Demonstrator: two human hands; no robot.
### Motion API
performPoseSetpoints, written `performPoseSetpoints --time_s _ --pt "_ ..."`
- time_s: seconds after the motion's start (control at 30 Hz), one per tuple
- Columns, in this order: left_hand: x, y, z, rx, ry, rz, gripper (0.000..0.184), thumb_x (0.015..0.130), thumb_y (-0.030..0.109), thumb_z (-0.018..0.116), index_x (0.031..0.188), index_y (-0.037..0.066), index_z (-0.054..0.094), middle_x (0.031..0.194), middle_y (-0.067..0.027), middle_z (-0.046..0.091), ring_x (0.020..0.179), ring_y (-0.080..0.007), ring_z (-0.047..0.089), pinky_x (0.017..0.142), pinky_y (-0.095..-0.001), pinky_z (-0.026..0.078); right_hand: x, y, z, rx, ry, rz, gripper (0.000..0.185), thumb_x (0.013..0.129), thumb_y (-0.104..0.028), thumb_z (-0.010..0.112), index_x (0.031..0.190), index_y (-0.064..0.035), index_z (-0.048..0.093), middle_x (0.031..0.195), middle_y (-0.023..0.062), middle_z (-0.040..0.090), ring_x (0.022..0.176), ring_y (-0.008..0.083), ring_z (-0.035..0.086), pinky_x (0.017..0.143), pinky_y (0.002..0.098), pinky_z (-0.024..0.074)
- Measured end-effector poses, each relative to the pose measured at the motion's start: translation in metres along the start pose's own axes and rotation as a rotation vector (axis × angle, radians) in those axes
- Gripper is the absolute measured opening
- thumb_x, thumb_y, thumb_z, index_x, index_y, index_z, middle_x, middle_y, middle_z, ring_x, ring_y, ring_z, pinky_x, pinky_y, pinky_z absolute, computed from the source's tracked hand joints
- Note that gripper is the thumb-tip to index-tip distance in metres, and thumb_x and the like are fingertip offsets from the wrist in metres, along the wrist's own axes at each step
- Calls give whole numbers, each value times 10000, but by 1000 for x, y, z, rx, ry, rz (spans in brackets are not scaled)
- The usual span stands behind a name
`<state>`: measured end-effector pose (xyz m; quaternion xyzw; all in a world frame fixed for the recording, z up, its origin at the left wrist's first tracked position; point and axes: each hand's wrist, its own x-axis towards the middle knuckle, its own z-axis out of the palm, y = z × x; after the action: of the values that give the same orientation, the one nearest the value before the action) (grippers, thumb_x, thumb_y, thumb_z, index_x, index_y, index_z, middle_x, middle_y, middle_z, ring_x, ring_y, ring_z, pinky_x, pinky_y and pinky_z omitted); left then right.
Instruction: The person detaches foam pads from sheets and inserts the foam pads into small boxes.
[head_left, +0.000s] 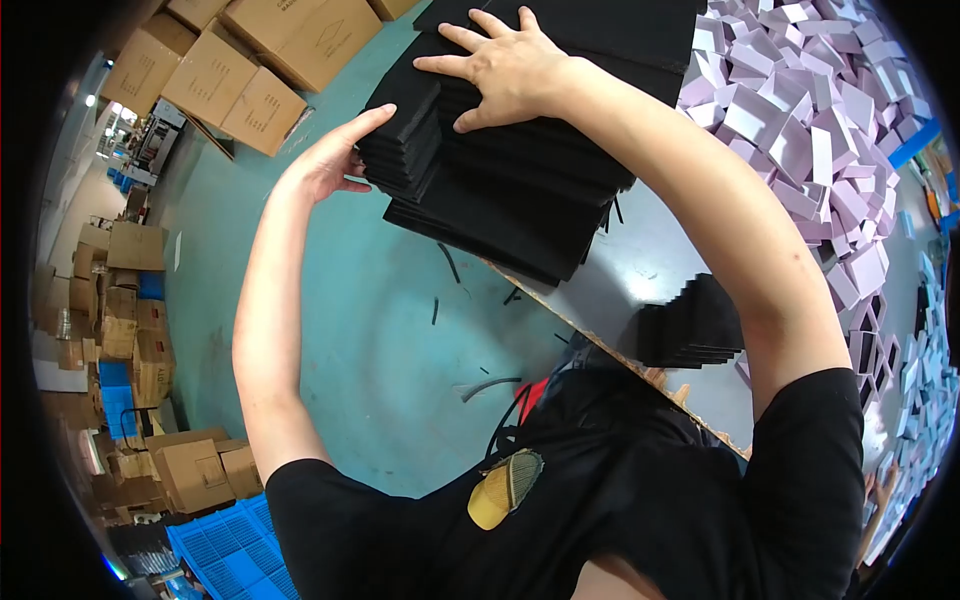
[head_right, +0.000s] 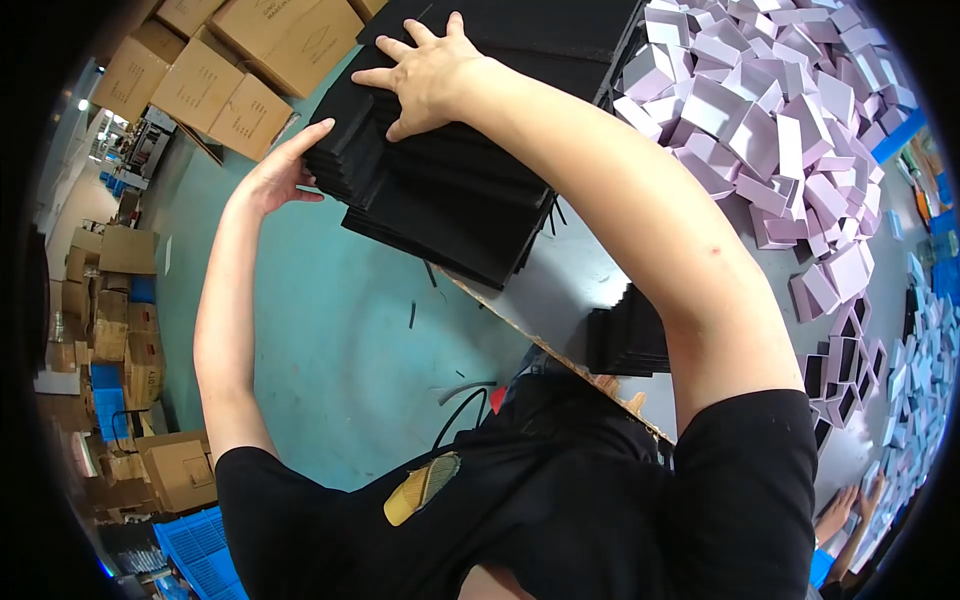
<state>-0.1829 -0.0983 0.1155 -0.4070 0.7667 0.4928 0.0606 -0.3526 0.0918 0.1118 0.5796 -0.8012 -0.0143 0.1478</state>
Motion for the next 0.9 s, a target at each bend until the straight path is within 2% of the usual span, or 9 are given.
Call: performPoseSetpoints --time_s 0.13,0.2,0.27,0.33,0.43,0.5,0.6,0.7,0.9 --pt "-5 4 8 17 20 22 797 729 738 720 1217 110 680 1093 -85 634 920 -206 540 989 -507 435 -3 0 1 1 45 -5 829 840 -655 647 1560 -420 310 1651 68 259 1520 352 222 1145 714 203" --pt "-2 1 9 37 14 38 768 733 727 721 1200 118 689 1113 -86 639 912 -202 551 963 -498 448 -30 3 -17 41 191 -68 731 859 -521 677 1503 -276 432 1577 138 369 1457 358 338 1134 649 282" --pt "1 -3 14 17 48 56 748 742 714 720 1170 101 696 1091 -75 653 865 -178 551 926 -450 461 -33 6 -21 79 147 -94 761 851 -507 678 1513 -235 420 1583 170 339 1461 381 306 1132 661 256" --pt "0 -5 20 -7 70 80 734 751 706 714 1141 84 702 1057 -63 667 836 -158 559 892 -402 467 -12 10 -20 109 -86 -90 917 817 -616 650 1589 -297 271 1667 163 170 1531 420 126 1141 751 126" --pt "-8 -5 29 -5 92 112 737 766 704 698 1120 58 700 985 -42 686 823 -132 584 848 -344 462 -28 11 -24 133 63 -113 826 843 -549 671 1554 -257 368 1627 170 283 1504 395 238 1151 689 219" --pt "-11 -5 30 51 113 123 753 776 701 687 1136 40 684 933 -27 692 817 -114 603 825 -321 460 -13 1 -8 47 61 -39 821 841 -593 665 1557 -363 335 1638 103 277 1511 366 238 1147 704 213" --pt "-13 -4 29 92 128 27 778 835 688 640 1385 142 574 1286 -66 625 1158 -194 547 1014 -429 372 -7 -1 0 6 49 3 819 841 -600 666 1559 -415 318 1644 69 273 1515 349 238 1144 710 212" --pt "-18 -11 31 -6 157 136 844 805 646 690 1329 -5 575 1192 -103 671 1077 -172 610 911 -317 432 -7 -2 2 3 56 1 813 843 -589 668 1558 -411 324 1644 69 275 1515 348 237 1145 710 211" --pt "-31 -50 40 -290 162 543 629 909 360 693 1391 -7 524 1331 -111 601 1234 -193 539 1073 -355 385 -7 0 2 46 59 -5 792 850 -560 668 1553 -405 340 1643 72 279 1515 349 237 1145 713 204"
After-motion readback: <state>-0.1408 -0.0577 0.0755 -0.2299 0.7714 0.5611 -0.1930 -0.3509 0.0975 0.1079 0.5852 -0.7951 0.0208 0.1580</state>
